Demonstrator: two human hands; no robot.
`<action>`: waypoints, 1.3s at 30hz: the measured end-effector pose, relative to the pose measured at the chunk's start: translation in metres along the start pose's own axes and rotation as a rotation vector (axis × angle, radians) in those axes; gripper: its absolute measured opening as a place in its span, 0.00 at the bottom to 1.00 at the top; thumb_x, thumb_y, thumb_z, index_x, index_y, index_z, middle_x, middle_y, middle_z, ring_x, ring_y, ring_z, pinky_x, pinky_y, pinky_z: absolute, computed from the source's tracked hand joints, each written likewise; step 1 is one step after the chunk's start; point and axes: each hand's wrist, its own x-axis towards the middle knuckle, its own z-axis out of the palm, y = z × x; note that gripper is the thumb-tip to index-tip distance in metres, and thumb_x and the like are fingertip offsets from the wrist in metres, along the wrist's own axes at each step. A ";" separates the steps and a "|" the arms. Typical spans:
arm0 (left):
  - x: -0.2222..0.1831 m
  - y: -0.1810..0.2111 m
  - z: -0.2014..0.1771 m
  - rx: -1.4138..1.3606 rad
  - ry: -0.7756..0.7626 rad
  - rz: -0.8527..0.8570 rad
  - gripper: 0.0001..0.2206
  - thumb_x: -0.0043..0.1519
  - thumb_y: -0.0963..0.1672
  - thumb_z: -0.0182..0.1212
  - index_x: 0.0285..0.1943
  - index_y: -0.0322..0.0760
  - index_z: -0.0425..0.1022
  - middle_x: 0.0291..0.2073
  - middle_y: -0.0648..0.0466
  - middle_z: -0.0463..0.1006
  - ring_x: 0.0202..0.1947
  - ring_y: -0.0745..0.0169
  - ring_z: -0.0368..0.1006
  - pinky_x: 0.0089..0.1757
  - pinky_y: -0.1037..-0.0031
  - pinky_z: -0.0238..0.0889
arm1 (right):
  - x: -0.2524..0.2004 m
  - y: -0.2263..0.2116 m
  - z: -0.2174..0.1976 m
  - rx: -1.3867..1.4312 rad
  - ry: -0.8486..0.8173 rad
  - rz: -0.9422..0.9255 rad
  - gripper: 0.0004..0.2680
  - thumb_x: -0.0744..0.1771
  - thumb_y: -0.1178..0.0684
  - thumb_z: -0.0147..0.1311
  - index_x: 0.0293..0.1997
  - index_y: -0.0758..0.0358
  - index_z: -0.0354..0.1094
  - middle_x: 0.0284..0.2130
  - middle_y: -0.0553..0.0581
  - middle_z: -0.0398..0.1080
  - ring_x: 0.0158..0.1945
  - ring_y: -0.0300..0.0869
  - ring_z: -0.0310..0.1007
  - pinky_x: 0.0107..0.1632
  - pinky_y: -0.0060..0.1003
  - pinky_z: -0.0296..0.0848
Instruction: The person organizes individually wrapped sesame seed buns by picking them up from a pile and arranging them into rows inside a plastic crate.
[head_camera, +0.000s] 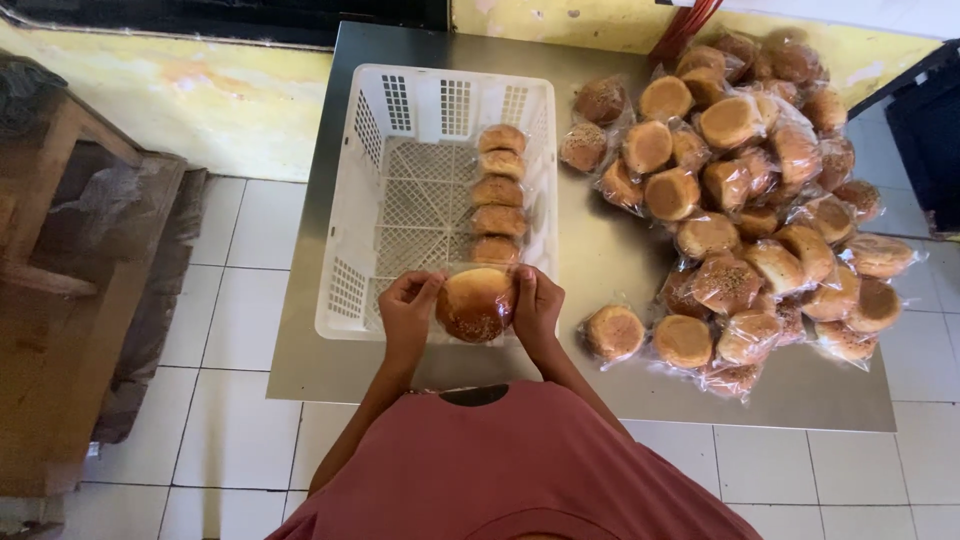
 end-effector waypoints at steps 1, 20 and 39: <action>-0.001 -0.003 0.000 0.001 -0.002 -0.002 0.08 0.65 0.42 0.65 0.44 0.28 0.81 0.35 0.55 0.83 0.34 0.71 0.76 0.39 0.79 0.71 | -0.001 0.002 0.002 -0.001 0.001 0.002 0.14 0.74 0.50 0.44 0.40 0.71 0.74 0.23 0.54 0.71 0.27 0.34 0.66 0.32 0.32 0.68; -0.003 0.015 -0.013 0.169 0.043 0.216 0.03 0.65 0.38 0.65 0.44 0.28 0.79 0.40 0.52 0.79 0.38 0.68 0.77 0.40 0.76 0.74 | -0.013 -0.006 0.021 0.004 0.083 0.022 0.13 0.73 0.53 0.45 0.40 0.72 0.74 0.22 0.55 0.70 0.23 0.34 0.64 0.28 0.31 0.66; -0.004 -0.009 -0.011 -0.141 -0.026 0.144 0.10 0.74 0.42 0.39 0.52 0.33 0.68 0.43 0.53 0.69 0.43 0.66 0.64 0.49 0.74 0.63 | -0.009 -0.024 0.026 0.114 0.083 0.066 0.14 0.74 0.52 0.43 0.36 0.69 0.73 0.19 0.47 0.65 0.21 0.29 0.61 0.26 0.28 0.60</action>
